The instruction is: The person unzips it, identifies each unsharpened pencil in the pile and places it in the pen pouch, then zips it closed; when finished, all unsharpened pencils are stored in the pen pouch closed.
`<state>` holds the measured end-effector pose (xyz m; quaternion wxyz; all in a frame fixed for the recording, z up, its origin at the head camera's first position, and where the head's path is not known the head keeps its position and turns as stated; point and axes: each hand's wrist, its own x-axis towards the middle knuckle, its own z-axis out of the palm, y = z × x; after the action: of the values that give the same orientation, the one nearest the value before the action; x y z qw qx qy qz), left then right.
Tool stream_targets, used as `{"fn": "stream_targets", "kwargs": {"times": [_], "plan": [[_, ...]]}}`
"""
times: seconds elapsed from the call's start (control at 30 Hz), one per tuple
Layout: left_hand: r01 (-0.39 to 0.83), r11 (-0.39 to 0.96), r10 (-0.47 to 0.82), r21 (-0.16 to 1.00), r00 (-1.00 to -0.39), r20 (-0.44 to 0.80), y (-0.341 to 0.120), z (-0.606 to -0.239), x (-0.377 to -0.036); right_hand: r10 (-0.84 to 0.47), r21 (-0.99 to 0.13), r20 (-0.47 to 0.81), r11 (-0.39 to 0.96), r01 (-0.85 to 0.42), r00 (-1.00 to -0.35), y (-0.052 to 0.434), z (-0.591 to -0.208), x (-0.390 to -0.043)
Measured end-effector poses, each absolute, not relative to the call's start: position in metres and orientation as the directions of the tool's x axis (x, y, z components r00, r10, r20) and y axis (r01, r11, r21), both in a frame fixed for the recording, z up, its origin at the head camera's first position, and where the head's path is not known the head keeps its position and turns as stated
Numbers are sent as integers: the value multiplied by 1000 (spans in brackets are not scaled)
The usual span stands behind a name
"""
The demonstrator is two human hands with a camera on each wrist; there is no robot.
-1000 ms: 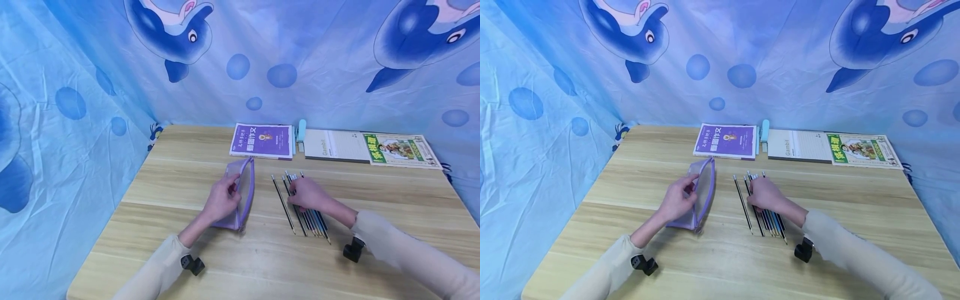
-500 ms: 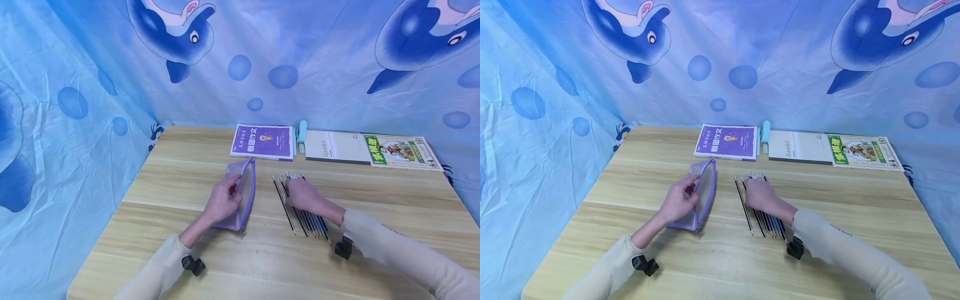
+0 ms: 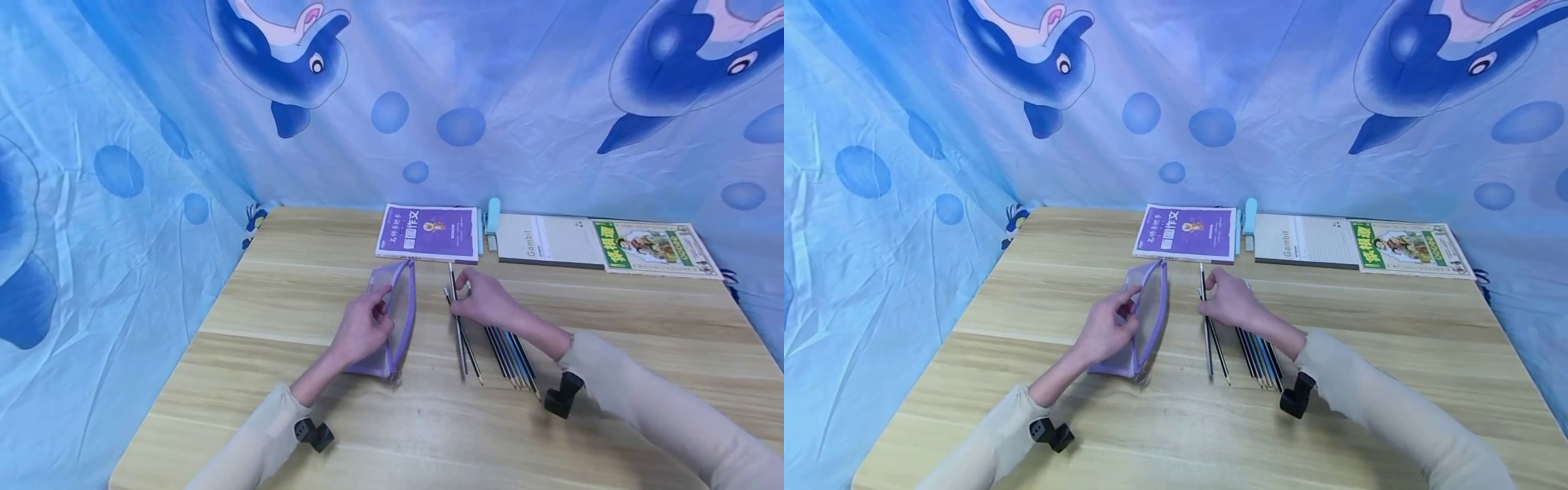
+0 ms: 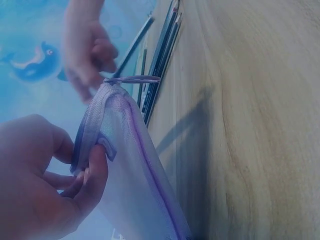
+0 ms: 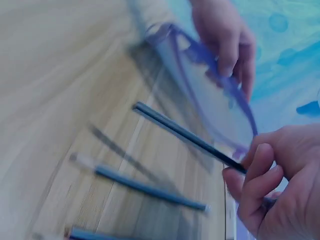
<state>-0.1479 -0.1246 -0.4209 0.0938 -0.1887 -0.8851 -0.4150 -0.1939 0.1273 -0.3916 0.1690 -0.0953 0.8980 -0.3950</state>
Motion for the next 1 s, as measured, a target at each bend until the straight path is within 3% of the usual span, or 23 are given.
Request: {"fn": "stream_targets", "kwargs": {"times": [0.2, 0.4, 1.0], "plan": [[424, 583, 249, 694, -905, 343, -127, -419, -147, -297, -882, -260, 460, 101, -919, 103, -378, -192], [429, 575, 246, 696, -903, 353, -126, -417, -147, -262, -947, -201, 299, 119, -944, 83, -375, -190], [396, 558, 223, 730, -918, 327, -119, -416, -148, -319, -953, -225, 270, 140, -920, 59, -397, -182]]}}
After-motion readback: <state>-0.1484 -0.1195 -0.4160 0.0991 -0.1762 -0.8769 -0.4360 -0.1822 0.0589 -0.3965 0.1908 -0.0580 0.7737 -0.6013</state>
